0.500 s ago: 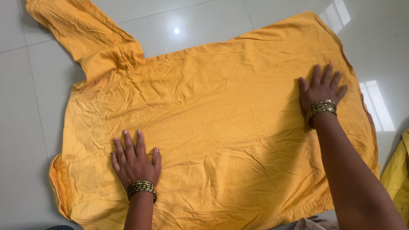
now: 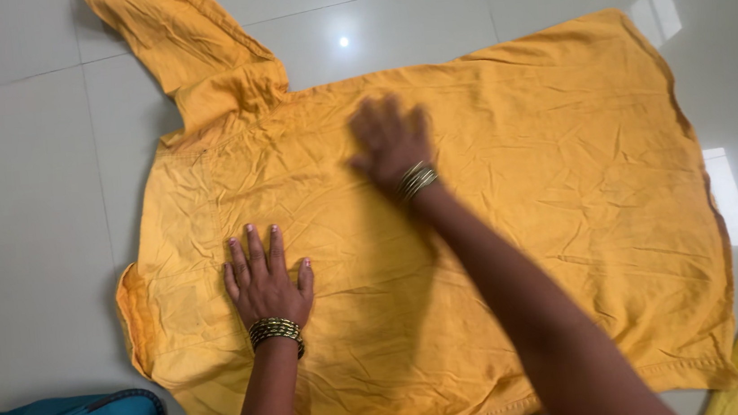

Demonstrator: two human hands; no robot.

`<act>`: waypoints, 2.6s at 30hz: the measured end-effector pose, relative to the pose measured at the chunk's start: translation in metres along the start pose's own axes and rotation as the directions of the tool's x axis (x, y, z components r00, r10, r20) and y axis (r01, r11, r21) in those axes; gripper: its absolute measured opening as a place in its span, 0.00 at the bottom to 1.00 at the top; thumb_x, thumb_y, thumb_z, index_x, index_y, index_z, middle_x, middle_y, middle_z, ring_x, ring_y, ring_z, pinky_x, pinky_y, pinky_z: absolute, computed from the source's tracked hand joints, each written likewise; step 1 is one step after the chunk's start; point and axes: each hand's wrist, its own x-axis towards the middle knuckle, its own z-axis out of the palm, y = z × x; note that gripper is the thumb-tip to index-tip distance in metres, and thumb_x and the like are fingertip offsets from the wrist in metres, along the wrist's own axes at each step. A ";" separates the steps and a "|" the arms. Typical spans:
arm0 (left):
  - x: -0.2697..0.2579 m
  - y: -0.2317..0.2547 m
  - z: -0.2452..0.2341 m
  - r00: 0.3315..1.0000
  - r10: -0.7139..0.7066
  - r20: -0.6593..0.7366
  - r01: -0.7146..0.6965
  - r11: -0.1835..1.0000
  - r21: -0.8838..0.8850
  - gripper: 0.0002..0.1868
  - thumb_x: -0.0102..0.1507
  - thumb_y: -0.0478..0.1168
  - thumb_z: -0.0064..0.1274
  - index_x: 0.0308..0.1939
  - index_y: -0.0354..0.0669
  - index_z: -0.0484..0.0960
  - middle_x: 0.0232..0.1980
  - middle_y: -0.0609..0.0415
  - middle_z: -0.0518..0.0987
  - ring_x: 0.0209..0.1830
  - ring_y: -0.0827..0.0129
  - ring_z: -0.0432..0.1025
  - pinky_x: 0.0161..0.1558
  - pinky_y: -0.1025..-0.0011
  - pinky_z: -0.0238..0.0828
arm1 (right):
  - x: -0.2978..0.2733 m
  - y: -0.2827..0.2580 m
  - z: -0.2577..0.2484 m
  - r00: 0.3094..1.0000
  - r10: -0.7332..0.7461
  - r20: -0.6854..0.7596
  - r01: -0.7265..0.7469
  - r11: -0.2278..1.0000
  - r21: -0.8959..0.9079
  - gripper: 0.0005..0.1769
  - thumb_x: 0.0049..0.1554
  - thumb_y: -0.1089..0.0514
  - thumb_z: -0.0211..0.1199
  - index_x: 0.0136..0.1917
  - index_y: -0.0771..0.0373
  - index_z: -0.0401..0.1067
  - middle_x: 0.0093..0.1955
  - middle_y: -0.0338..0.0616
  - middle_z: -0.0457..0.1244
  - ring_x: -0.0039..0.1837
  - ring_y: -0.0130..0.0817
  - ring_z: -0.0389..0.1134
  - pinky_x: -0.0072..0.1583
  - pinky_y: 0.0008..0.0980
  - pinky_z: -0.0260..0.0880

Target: The person smooths out a yellow shirt on the floor, folds the sleeves and sides inward, and continues smoothing the fabric by hand.

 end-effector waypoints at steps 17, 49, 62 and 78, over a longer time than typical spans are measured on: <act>0.003 0.000 -0.002 0.999 -0.034 0.034 0.034 0.999 -0.008 0.40 0.65 0.65 0.37 0.80 0.61 0.54 0.85 0.52 0.44 0.84 0.51 0.36 0.77 0.50 0.31 | -0.210 0.256 -0.029 0.760 0.650 0.007 -0.649 0.760 -0.036 0.41 0.64 0.31 0.33 0.84 0.48 0.39 0.88 0.44 0.30 0.86 0.54 0.26 0.77 0.70 0.24; -0.237 0.032 -0.090 0.781 -0.164 0.602 0.104 0.985 0.134 0.24 0.71 0.61 0.40 0.65 0.61 0.78 0.74 0.59 0.71 0.75 0.60 0.64 0.71 0.45 0.57 | -0.414 -0.047 -0.077 0.651 0.421 0.631 -0.443 0.886 -0.135 0.38 0.65 0.43 0.50 0.84 0.33 0.41 0.89 0.46 0.29 0.83 0.58 0.44 0.75 0.63 0.50; -0.231 0.070 -0.104 0.418 -0.301 0.857 0.099 0.953 0.287 0.31 0.72 0.56 0.49 0.78 0.60 0.61 0.82 0.60 0.53 0.83 0.51 0.45 0.76 0.34 0.39 | -0.397 -0.034 -0.061 0.570 0.294 0.767 -0.304 0.943 -0.136 0.48 0.63 0.55 0.59 0.83 0.25 0.34 0.88 0.42 0.18 0.84 0.63 0.40 0.77 0.56 0.55; -0.230 0.117 -0.091 0.634 -0.260 0.728 0.221 0.964 0.151 0.21 0.69 0.50 0.49 0.66 0.59 0.79 0.74 0.58 0.71 0.74 0.55 0.65 0.66 0.47 0.69 | -0.433 0.035 -0.042 0.688 0.171 0.705 -0.262 0.965 0.022 0.43 0.58 0.38 0.59 0.82 0.26 0.44 0.88 0.37 0.22 0.86 0.58 0.26 0.79 0.61 0.41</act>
